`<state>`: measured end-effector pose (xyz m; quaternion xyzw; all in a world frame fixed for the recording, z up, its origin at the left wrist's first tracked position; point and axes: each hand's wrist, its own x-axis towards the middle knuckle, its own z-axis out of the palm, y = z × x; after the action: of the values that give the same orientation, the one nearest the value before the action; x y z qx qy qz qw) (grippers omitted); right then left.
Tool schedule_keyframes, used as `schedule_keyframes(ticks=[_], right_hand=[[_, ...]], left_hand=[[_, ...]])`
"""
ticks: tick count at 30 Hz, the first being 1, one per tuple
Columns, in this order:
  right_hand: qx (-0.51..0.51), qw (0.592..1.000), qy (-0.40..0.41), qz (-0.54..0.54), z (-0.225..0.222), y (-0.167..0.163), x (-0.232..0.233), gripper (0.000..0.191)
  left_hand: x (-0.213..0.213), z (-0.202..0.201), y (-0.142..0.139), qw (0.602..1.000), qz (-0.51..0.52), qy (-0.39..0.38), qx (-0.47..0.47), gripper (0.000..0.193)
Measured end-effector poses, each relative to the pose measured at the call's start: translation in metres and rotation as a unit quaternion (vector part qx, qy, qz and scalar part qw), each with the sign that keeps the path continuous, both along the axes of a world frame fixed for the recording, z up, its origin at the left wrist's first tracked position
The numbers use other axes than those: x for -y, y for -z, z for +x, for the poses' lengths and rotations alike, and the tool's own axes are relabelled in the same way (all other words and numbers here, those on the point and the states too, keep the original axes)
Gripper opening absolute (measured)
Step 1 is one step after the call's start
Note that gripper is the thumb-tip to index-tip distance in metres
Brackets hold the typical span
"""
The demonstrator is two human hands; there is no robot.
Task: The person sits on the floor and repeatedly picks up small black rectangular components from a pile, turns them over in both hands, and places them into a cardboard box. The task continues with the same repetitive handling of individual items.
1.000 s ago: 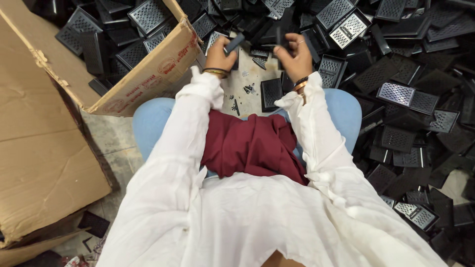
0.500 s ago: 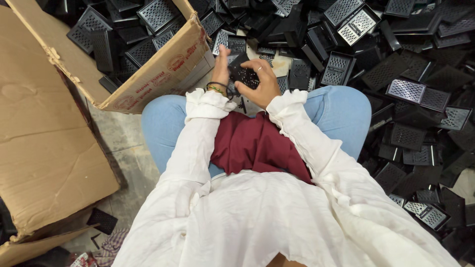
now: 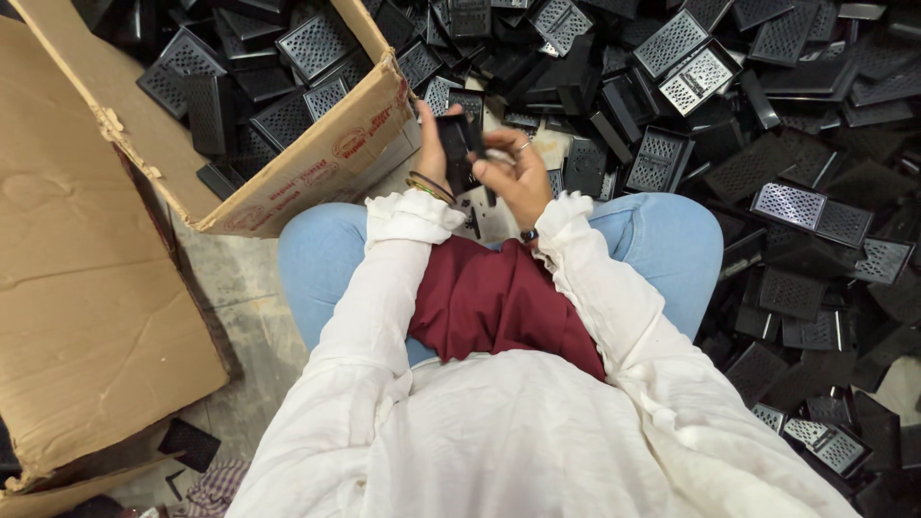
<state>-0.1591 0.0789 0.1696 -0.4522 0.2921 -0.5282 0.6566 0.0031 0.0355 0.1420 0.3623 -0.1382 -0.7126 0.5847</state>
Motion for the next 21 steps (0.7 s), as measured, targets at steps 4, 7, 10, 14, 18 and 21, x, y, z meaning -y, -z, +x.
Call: schedule_keyframes(ticks=[4, 7, 10, 14, 18, 21], right_hand=[[-0.126, 0.99, 0.054, 0.031, -0.001, -0.018, 0.0, 0.051], [-0.163, 0.985, 0.057, 0.011, 0.005, -0.027, -0.005, 0.053], [-0.201, 0.977, 0.054, 0.04, 0.009, -0.03, -0.006, 0.052], [-0.145, 0.987, 0.064, 0.008, 0.008, -0.028, -0.004, 0.052], [-0.167, 0.978, 0.103, -0.072, 0.009, -0.022, -0.007, 0.052], [-0.273, 0.937, 0.153, -0.155, 0.013, -0.015, -0.01, 0.051]], left_hand=[[0.001, -0.002, 0.002, 0.998, -0.025, -0.029, -0.054, 0.078], [-0.005, -0.009, 0.004, 0.998, -0.035, -0.015, -0.051, 0.073], [-0.008, -0.014, 0.001, 0.997, -0.058, 0.004, -0.055, 0.069], [-0.01, -0.015, -0.004, 0.996, -0.089, 0.015, -0.017, 0.067], [-0.017, -0.017, -0.002, 0.992, -0.114, 0.035, -0.033, 0.062], [-0.018, -0.02, 0.003, 0.986, -0.16, 0.04, -0.025, 0.054]])
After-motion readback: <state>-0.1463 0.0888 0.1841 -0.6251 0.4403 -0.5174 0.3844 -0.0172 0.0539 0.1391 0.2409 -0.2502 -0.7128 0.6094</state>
